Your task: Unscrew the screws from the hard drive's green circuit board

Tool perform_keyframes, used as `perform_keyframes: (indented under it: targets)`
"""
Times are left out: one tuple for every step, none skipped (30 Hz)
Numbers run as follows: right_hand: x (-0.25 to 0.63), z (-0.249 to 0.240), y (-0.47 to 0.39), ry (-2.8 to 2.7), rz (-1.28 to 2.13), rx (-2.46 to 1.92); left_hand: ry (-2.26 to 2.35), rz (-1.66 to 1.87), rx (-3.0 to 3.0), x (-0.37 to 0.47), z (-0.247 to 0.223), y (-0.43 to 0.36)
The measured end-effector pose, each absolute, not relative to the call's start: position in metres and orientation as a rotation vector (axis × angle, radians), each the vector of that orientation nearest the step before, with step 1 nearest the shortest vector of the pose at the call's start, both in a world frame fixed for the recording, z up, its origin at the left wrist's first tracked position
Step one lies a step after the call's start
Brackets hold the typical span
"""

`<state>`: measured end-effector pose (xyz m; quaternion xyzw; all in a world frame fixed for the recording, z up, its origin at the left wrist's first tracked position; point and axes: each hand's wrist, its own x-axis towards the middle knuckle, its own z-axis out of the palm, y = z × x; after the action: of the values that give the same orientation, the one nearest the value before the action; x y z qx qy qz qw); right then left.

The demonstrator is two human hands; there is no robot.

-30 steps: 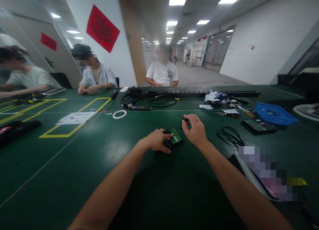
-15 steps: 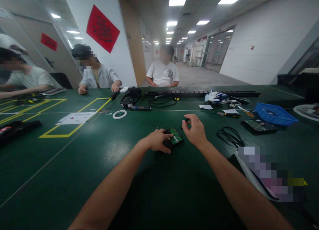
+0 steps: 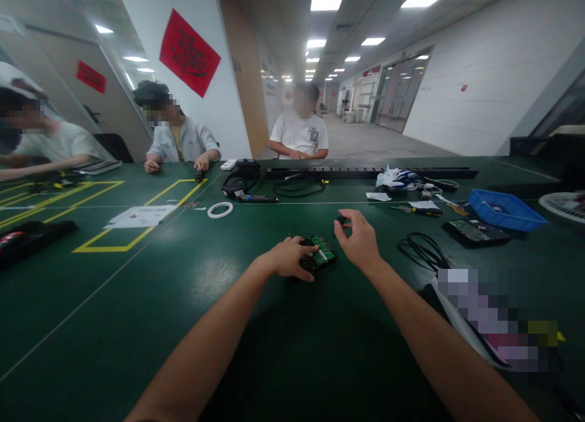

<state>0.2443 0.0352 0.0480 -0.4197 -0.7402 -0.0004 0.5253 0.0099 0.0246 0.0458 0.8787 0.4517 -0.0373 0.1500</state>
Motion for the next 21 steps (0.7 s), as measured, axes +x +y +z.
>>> perform_keyframes:
  targets:
    - [0.2446,0.0478,0.0356,-1.766,-0.003,-1.011,1.298,-0.106,2.525,0.0098,0.0458,0.0247]
    - [0.2450,0.0478,0.0357,-1.765,-0.007,-1.026,1.297,-0.103,2.527,0.0098,0.0457,0.0248]
    - [0.2454,0.0480,0.0356,-1.766,-0.017,-1.050,1.297,-0.100,2.531,0.0098,0.0457,0.0248]
    - [0.2459,0.0486,0.0352,-1.769,-0.031,-1.075,1.295,-0.097,2.534,0.0097,0.0457,0.0247]
    - [0.2462,0.0493,0.0346,-1.774,-0.048,-1.096,1.293,-0.094,2.537,0.0097,0.0457,0.0246]
    - [0.2465,0.0503,0.0338,-1.782,-0.066,-1.107,1.292,-0.091,2.540,0.0097,0.0457,0.0245]
    - [0.2466,0.0513,0.0329,-1.790,-0.083,-1.106,1.291,-0.089,2.543,0.0097,0.0458,0.0243]
    - [0.2466,0.0523,0.0319,-1.799,-0.097,-1.094,1.291,-0.087,2.545,0.0097,0.0458,0.0241]
    - [0.2464,0.0531,0.0309,-1.809,-0.106,-1.079,1.292,-0.086,2.547,0.0097,0.0459,0.0240]
    - [0.2460,0.0537,0.0300,-1.820,-0.112,-1.067,1.292,-0.087,2.547,0.0098,0.0459,0.0239]
    - [0.2455,0.0541,0.0292,-1.831,-0.115,-1.061,1.294,-0.089,2.546,0.0098,0.0459,0.0240]
    - [0.2450,0.0542,0.0287,-1.840,-0.116,-1.059,1.296,-0.091,2.545,0.0098,0.0459,0.0241]
    - [0.2446,0.0540,0.0285,-1.847,-0.114,-1.058,1.297,-0.094,2.543,0.0099,0.0458,0.0244]
    - [0.2442,0.0536,0.0286,-1.851,-0.109,-1.054,1.297,-0.097,2.542,0.0099,0.0457,0.0247]
    - [0.2440,0.0530,0.0291,-1.850,-0.101,-1.047,1.295,-0.099,2.542,0.0099,0.0455,0.0250]
    - [0.2439,0.0523,0.0299,-1.846,-0.090,-1.036,1.295,-0.100,2.541,0.0099,0.0453,0.0252]
    - [0.2441,0.0515,0.0311,-1.839,-0.078,-1.023,1.292,-0.101,2.541,0.0099,0.0450,0.0254]
    - [0.2445,0.0507,0.0324,-1.828,-0.068,-1.013,1.290,-0.102,2.541,0.0099,0.0447,0.0255]
    - [0.2450,0.0498,0.0337,-1.817,-0.060,-1.008,1.289,-0.100,2.542,0.0099,0.0444,0.0254]
    - [0.2455,0.0491,0.0348,-1.808,-0.056,-1.010,1.289,-0.098,2.545,0.0100,0.0442,0.0252]
    - [0.2460,0.0485,0.0357,-1.802,-0.055,-1.019,1.290,-0.096,2.547,0.0100,0.0441,0.0250]
